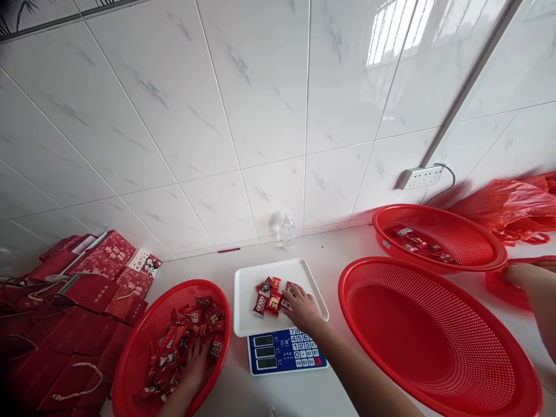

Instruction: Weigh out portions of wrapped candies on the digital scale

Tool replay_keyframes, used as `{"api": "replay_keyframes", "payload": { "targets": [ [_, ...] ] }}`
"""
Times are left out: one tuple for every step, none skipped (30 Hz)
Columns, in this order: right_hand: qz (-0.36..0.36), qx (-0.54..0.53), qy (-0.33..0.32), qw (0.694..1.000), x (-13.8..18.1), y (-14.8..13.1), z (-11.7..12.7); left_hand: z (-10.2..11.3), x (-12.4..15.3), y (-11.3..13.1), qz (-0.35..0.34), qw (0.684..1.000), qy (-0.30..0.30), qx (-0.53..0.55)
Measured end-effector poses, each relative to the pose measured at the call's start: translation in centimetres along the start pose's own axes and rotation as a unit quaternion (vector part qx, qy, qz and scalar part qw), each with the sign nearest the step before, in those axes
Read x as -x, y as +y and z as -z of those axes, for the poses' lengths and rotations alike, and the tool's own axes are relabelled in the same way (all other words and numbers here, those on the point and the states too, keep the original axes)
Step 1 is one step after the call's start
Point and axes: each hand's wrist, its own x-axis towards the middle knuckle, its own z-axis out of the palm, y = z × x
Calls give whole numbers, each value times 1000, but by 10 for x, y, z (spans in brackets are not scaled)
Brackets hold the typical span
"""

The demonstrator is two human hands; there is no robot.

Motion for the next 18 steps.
{"api": "replay_keyframes", "payload": {
  "targets": [
    [1,0,3,1000,0,-1,2,-1,0,-1,-1,1000,1,2],
    [2,0,7,1000,0,-1,3,-1,-1,-1,-2,1000,2,4],
    [2,1,10,1000,0,-2,5,-2,-1,-1,-3,1000,3,6],
    [2,3,14,1000,0,-2,6,-2,-2,-2,-2,1000,4,7],
    [2,5,17,1000,0,-3,8,-3,-2,-2,-2,1000,5,7],
    [0,7,21,1000,-1,-3,9,-3,-3,-2,-2,1000,5,5],
    [-2,8,25,1000,-1,-3,9,-3,-3,-2,-2,1000,6,3],
    [-3,8,30,1000,-1,-3,9,-4,-3,-3,-2,1000,7,4],
    [-4,7,34,999,-2,-2,9,-4,-3,-2,-2,1000,8,5],
    [-6,5,38,999,-2,-1,8,-4,-3,-2,-2,1000,9,8],
    [-9,2,43,999,-3,0,8,-4,-3,-2,-2,1000,9,11],
    [-14,-3,48,999,-4,2,7,-3,-2,-2,-2,1000,10,13],
    [-20,-8,53,998,-5,4,6,-3,-1,-1,-2,1000,11,13],
    [-26,-16,60,998,-5,6,6,-2,-1,-1,-3,1000,11,11],
    [-32,-25,66,997,-6,8,6,-1,0,0,-3,1000,11,8],
    [-37,-36,72,996,-5,11,6,0,1,0,-3,1000,11,4],
    [-41,-48,78,995,-4,14,6,1,2,1,-2,1000,9,0],
    [-46,-61,84,994,-3,17,7,2,3,1,-1,1000,8,-3]
  ]
}}
